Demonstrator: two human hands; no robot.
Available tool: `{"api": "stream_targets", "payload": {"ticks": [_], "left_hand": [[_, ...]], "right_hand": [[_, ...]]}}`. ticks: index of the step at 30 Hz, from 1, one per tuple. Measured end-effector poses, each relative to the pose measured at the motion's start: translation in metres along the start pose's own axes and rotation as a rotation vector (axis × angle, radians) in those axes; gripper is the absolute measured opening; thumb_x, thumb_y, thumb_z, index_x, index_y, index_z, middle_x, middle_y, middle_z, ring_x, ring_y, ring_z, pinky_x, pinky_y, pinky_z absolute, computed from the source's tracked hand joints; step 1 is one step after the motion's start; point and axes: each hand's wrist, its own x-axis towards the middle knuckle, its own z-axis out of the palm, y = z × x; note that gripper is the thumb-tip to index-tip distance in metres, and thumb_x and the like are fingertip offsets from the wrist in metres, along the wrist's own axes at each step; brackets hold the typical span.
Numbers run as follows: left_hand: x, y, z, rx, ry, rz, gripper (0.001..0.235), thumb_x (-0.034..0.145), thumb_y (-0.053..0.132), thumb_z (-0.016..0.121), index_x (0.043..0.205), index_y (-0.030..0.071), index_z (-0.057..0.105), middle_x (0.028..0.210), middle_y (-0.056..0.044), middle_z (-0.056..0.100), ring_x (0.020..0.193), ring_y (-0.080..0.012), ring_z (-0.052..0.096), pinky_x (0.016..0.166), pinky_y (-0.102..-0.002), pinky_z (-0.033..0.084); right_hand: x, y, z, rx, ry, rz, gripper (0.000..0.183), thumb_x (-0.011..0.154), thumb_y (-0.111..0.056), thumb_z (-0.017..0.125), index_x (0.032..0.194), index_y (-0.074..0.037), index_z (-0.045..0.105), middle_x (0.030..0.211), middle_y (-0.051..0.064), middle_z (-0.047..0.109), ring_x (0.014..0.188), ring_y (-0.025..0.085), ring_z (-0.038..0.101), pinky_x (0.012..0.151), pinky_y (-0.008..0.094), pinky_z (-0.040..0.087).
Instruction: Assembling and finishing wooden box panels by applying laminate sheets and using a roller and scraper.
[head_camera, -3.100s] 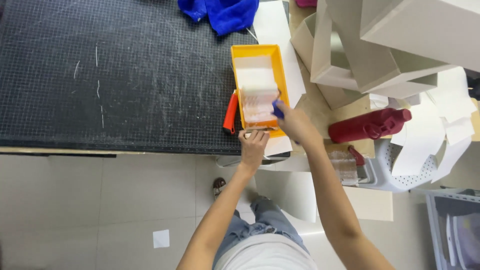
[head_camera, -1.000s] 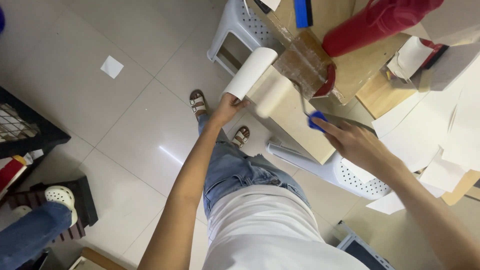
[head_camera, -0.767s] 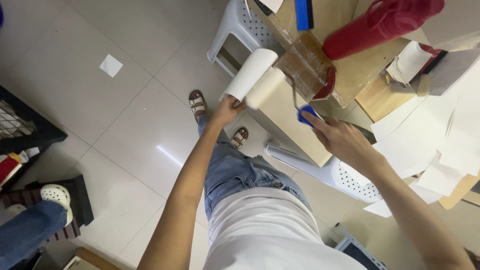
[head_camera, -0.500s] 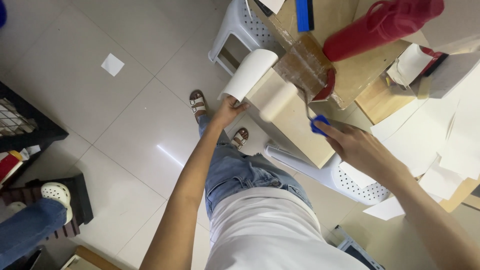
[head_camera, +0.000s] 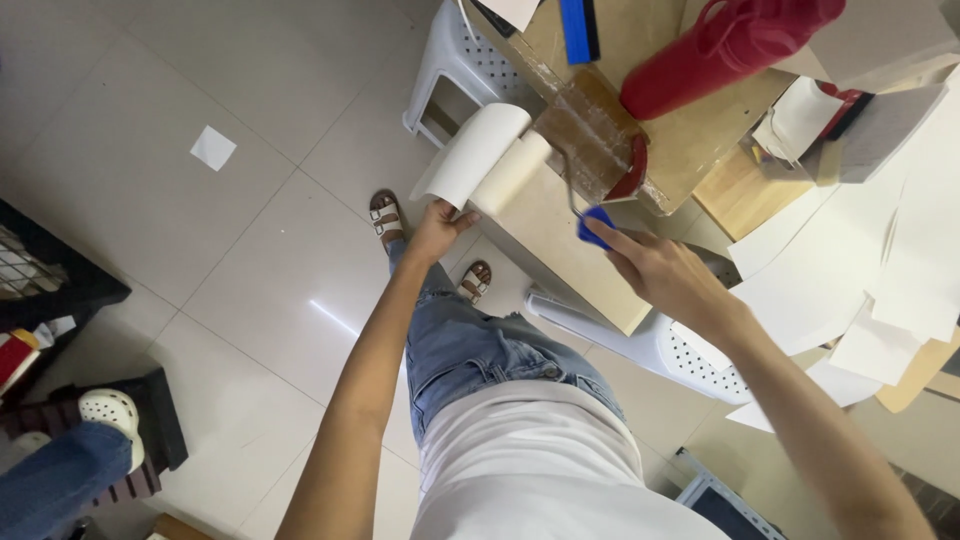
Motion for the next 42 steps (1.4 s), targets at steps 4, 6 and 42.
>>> {"api": "stream_targets", "payload": {"ticks": [4, 6, 42], "left_hand": [[-0.005, 0.059, -0.004, -0.036, 0.07, -0.233, 0.035, 0.087, 0.027, 0.077, 0.113, 0.006, 0.069, 0.116, -0.002, 0.069, 0.112, -0.0174, 0.061, 0.099, -0.03, 0.044], [-0.011, 0.058, -0.002, -0.047, 0.079, -0.231, 0.029, 0.087, 0.026, 0.077, 0.109, 0.008, 0.069, 0.11, -0.002, 0.071, 0.109, -0.0169, 0.062, 0.097, -0.031, 0.045], [-0.024, 0.123, 0.008, -0.016, 0.012, -0.102, 0.068, 0.084, 0.02, 0.08, 0.14, 0.003, 0.045, 0.135, -0.016, 0.059, 0.128, -0.0297, 0.056, 0.112, -0.038, 0.045]], "right_hand": [[-0.075, 0.054, 0.017, 0.062, -0.134, 0.05, 0.061, 0.1, -0.019, 0.051, 0.157, -0.026, 0.032, 0.07, 0.006, 0.059, 0.048, 0.022, 0.055, 0.053, 0.04, 0.048], [-0.116, 0.075, 0.03, 0.068, -0.143, 0.117, 0.059, 0.1, -0.023, 0.05, 0.156, -0.03, 0.034, 0.072, 0.004, 0.057, 0.049, 0.023, 0.055, 0.054, 0.041, 0.047], [-0.286, 0.135, 0.128, 0.027, -0.037, 0.176, 0.057, 0.095, -0.028, 0.056, 0.15, -0.035, 0.043, 0.079, 0.0, 0.054, 0.05, 0.019, 0.05, 0.053, 0.036, 0.05]]}}
